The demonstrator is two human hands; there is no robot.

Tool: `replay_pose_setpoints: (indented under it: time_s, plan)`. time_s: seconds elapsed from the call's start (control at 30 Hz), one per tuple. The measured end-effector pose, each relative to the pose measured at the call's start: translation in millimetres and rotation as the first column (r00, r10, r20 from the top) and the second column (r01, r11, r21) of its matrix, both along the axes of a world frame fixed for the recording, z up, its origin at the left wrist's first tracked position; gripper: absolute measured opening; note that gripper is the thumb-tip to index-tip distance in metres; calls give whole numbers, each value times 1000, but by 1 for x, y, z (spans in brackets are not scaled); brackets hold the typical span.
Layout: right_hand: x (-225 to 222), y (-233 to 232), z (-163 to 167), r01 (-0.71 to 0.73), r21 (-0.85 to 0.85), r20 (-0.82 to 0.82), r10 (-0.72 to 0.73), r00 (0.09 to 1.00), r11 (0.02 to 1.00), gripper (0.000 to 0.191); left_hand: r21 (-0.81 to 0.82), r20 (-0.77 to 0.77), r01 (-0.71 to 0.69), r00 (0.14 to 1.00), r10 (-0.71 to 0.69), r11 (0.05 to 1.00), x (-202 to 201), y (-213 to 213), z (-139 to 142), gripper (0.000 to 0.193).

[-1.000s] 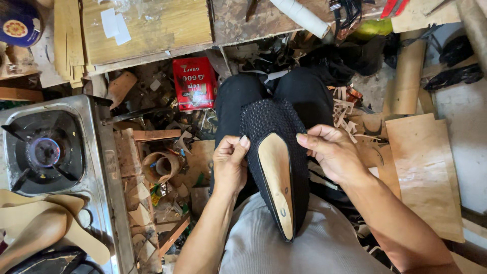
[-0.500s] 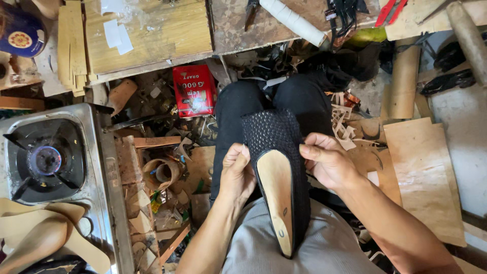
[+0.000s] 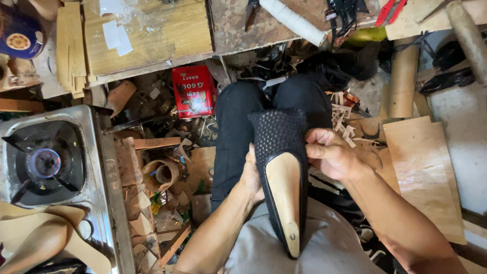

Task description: The person uses a hammer to drive nails into a black slipper sole held on their lap. They repeatedly reposition the slipper and tap along the edge to secure the sole. The person occasionally pauses to inspect the alignment before continuing.

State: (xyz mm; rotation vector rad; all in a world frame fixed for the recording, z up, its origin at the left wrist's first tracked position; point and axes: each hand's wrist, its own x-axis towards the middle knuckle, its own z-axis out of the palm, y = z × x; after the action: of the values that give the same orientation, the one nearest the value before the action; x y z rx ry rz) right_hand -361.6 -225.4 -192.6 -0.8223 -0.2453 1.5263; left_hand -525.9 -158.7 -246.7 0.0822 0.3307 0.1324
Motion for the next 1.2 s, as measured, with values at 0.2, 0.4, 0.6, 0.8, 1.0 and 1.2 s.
replay_pose_setpoints:
  time_s: [0.2, 0.4, 0.6, 0.8, 1.0, 1.2]
  plan:
    - [-3, 13, 6, -110, 67, -289, 124, 949, 992, 8, -81, 290, 158, 948, -129, 984, -2, 8, 0, 126]
    - [-7, 25, 5, -136, 21, -365, 134, 921, 991, 12, -145, 315, 110, 947, -59, 983, 3, 3, -10, 132]
    - [-14, 45, 3, 32, -250, -151, -71, 986, 968, 10, -92, -76, -222, 974, 215, 971, 5, 14, -11, 112]
    - [-12, 5, -3, 158, -86, 934, 25, 358, 984, 14, -17, -354, -327, 886, 300, 945, 6, 45, 4, 109]
    - [-20, -53, -16, 32, -429, 851, 416, -320, 903, 46, 116, -332, -310, 883, 331, 944, 22, 94, 15, 103]
    - [-26, -59, -10, -4, -528, 849, 528, -21, 849, 45, 986, 95, -23, 896, 434, -168, 41, 163, 57, 68]
